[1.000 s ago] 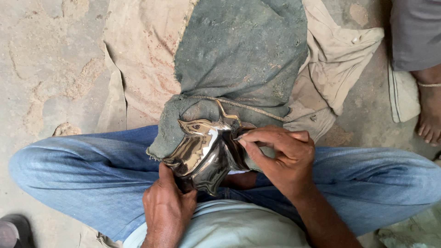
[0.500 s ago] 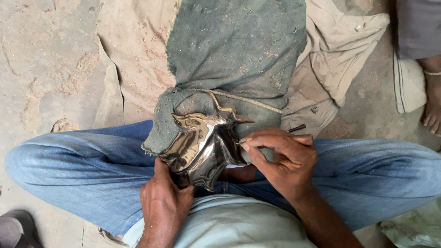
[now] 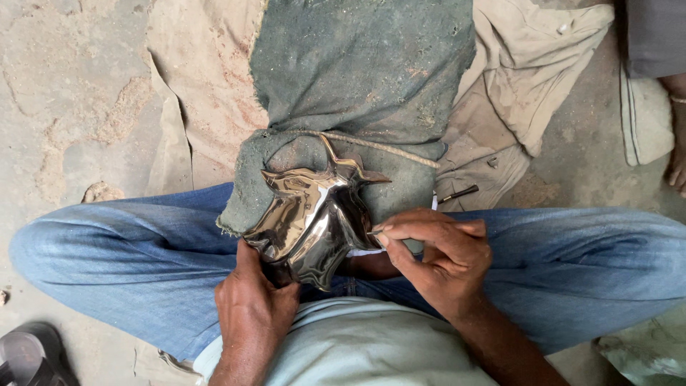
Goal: The person sits cross-legged and uses a small metal tool to scrape and polish the surface of a shiny, star-shaped metal object. They rotate the object frequently to access different facets and edges, maintaining a consistent scraping motion throughout the clip.
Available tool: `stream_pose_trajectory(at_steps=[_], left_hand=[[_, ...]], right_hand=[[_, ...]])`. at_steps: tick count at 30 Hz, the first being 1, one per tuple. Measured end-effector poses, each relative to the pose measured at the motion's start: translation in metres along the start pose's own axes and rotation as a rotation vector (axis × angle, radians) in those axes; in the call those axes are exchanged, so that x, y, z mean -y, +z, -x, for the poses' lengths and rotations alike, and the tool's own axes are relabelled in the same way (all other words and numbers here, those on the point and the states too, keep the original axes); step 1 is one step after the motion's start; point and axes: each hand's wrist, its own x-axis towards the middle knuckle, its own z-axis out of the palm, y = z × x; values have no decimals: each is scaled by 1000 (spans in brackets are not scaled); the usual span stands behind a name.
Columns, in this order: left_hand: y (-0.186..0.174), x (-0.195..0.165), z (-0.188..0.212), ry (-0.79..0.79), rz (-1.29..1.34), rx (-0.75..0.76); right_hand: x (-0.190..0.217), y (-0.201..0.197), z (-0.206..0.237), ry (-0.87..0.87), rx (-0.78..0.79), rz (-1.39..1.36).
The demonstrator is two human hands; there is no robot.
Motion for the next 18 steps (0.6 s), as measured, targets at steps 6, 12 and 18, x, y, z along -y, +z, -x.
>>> stream_pose_trajectory(at_steps=[6, 12, 18], left_hand=[[0, 0, -1, -23, -15, 23], [-1, -2, -2, -18, -12, 30], [0, -1, -3, -38, -21, 43]], right_hand=[[-9, -1, 1, -55, 47, -66], [-12, -3, 3, -70, 60, -98], [-10, -3, 3, -89, 84, -131]])
